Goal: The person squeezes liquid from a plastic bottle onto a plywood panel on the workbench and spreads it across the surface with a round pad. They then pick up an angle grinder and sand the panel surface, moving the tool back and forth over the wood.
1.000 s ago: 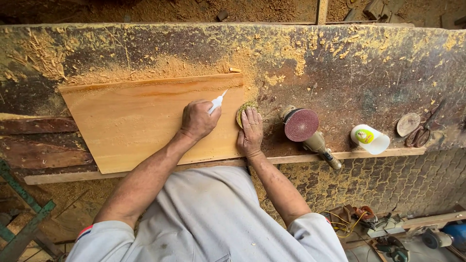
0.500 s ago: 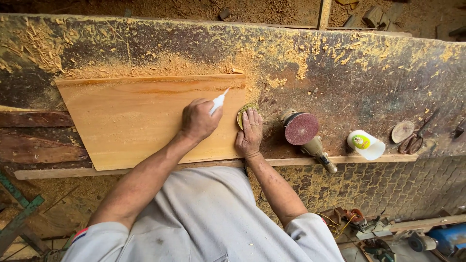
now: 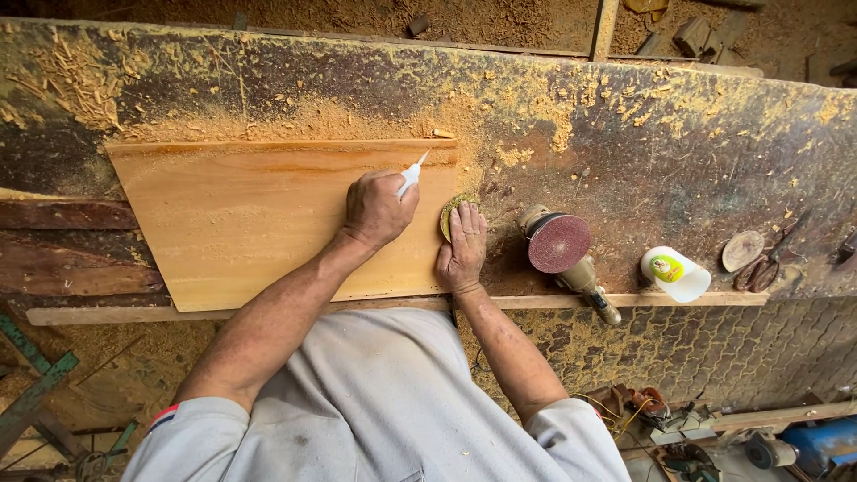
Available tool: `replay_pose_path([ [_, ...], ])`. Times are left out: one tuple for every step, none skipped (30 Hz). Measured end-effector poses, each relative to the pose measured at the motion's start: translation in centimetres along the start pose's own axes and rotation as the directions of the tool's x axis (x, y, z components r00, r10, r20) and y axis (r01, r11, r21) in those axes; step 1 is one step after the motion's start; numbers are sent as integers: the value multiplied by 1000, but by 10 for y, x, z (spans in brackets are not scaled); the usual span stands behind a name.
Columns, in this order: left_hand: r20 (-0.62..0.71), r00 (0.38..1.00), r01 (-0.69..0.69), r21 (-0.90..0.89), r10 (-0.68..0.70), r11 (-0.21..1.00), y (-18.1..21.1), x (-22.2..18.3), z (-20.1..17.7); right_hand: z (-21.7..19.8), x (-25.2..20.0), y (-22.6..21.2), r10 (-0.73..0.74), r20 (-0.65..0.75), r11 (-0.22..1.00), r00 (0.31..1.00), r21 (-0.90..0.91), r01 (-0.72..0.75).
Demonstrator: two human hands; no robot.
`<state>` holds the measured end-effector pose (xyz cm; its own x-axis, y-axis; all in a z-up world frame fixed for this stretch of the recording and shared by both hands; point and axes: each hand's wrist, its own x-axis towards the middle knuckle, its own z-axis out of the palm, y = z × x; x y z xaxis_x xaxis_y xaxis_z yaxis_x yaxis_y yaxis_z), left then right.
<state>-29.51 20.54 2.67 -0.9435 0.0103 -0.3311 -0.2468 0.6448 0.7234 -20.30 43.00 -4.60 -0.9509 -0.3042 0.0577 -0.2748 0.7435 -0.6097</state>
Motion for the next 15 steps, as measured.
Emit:
replay_pose_path([
  [-3,1000,1,0,-1,1000,-2,-2,-1,1,0,1,-3,1,1000,1000,1,3],
  [-38,999,-21,3,21,1000,-4,-3,-3,2,-1,1,-1,1,1000,1000,-3,1],
  [-72,996,-45,5,45,999,-6,-5,-4,2,-1,2,2,1,1000,1000,-9,-2],
  [-75,996,-46,3,46,999,-7,-3,2,3,-2,3,0,1,1000,1000,-10,0],
  [13,1000,16,-3,-16,1000,-8,-2,7,4,-4,4,5,4,1000,1000,-15,-5],
  [102,992,78,-4,-77,997,-8,-1,12,4,-5,4,11,7,1000,1000,-21,-11],
  [94,992,79,-5,-78,997,-9,0,16,4,-4,4,3,8,1000,1000,-21,-3],
  [-14,1000,2,7,-2,1000,-9,1,20,4,-3,3,5,7,1000,1000,-26,-4],
  [-118,990,-74,29,77,997,-9,2,25,3,-3,2,8,6,999,1000,-32,-8],
  [-123,989,-73,28,76,997,-9,2,21,3,-2,3,3,7,999,1000,-32,-3],
  [-119,990,-67,29,70,997,-10,1,17,4,-2,3,5,3,1000,1000,-31,-5],
  [-114,991,-60,30,63,998,-11,0,13,5,-2,4,6,0,1000,1000,-29,-6],
  [-113,992,-58,30,61,998,-15,-3,10,4,-3,3,7,2,1000,1000,-29,-7],
  [-77,997,-23,25,25,999,-19,-5,6,4,-4,2,10,-1,1000,1000,-28,-10],
  [-46,999,13,22,-12,1000,-23,-7,2,4,-3,2,8,-5,1000,1000,-27,-8],
])
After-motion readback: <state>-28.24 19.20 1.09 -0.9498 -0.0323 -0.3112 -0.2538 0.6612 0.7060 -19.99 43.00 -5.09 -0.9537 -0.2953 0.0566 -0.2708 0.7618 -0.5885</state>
